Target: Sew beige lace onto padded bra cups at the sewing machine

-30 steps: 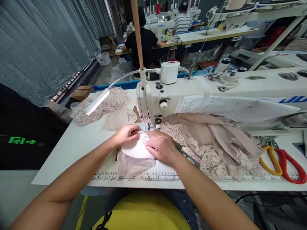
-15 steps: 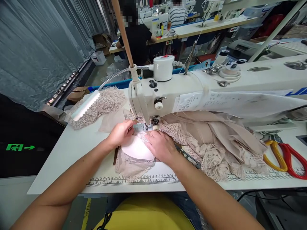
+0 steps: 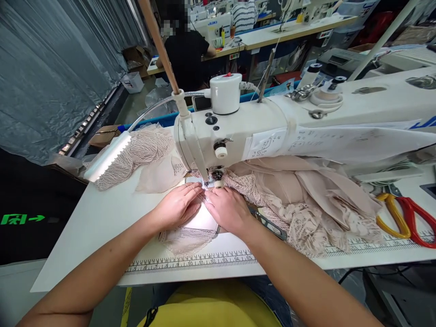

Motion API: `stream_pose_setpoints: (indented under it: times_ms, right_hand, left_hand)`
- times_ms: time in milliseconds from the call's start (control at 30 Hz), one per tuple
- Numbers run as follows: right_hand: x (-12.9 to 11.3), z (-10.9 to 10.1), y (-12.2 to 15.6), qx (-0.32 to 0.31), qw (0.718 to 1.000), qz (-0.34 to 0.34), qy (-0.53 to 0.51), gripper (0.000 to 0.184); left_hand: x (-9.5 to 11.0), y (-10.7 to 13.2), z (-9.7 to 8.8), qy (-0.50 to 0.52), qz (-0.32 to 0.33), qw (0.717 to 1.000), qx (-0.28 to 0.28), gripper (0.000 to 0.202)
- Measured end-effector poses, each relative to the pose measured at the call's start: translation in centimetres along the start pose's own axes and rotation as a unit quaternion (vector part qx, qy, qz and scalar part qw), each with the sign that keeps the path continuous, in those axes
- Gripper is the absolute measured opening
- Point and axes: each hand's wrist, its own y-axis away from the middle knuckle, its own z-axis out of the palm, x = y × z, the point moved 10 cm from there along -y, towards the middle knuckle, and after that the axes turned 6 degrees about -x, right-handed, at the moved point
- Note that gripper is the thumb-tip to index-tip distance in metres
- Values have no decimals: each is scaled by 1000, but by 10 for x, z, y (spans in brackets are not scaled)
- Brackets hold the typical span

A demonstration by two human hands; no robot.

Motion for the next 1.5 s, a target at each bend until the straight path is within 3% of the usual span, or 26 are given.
stream_pose_setpoints:
  times_ms: [433, 667, 833, 1000, 1500]
  right_hand:
    - [5, -3, -6, -20, 999, 39, 16, 28]
    - [8, -9, -4, 23, 999, 23, -7, 32]
    - [15, -15, 2, 68, 997, 20, -40, 35]
    - [2, -13, 3, 48, 998, -27, -34, 35]
    - [-1, -9, -4, 13, 999, -31, -33, 38]
  left_hand:
    - [-11, -13, 7, -18, 47, 997, -62, 47]
    - [-17, -12, -1, -27, 89, 991, -95, 42]
    - [-5, -6, -10, -68, 92, 992, -49, 34]
    - [8, -1, -5, -45, 92, 995, -11, 29]
    - [-12, -3, -7, -6, 77, 997, 6, 32]
